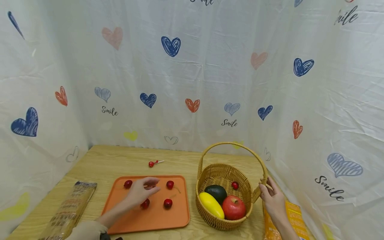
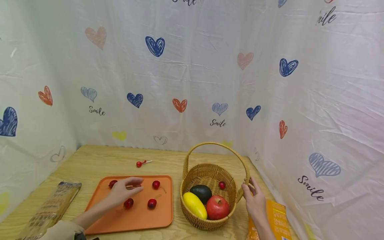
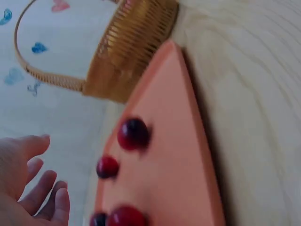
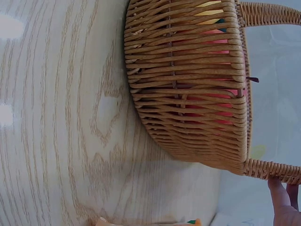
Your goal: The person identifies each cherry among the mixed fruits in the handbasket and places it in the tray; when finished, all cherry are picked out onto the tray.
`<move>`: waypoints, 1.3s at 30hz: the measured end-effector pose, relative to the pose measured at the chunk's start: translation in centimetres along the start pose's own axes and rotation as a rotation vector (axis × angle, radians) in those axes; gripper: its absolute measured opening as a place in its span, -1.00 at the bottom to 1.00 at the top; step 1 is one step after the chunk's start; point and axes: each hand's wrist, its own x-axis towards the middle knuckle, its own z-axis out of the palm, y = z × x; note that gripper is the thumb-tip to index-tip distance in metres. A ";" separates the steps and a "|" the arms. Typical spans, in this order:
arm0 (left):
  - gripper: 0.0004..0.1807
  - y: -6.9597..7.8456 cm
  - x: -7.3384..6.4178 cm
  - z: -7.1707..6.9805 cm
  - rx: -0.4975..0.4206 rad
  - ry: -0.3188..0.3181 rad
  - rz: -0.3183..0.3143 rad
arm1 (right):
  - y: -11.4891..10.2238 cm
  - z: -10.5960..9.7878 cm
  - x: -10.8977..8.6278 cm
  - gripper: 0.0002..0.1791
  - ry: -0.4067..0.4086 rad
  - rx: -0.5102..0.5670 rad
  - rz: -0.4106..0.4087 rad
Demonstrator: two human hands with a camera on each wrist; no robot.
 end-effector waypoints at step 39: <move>-0.71 10.2 5.0 18.6 -0.151 -0.271 0.279 | 0.0 -0.2 0.1 -0.37 -0.011 0.004 0.008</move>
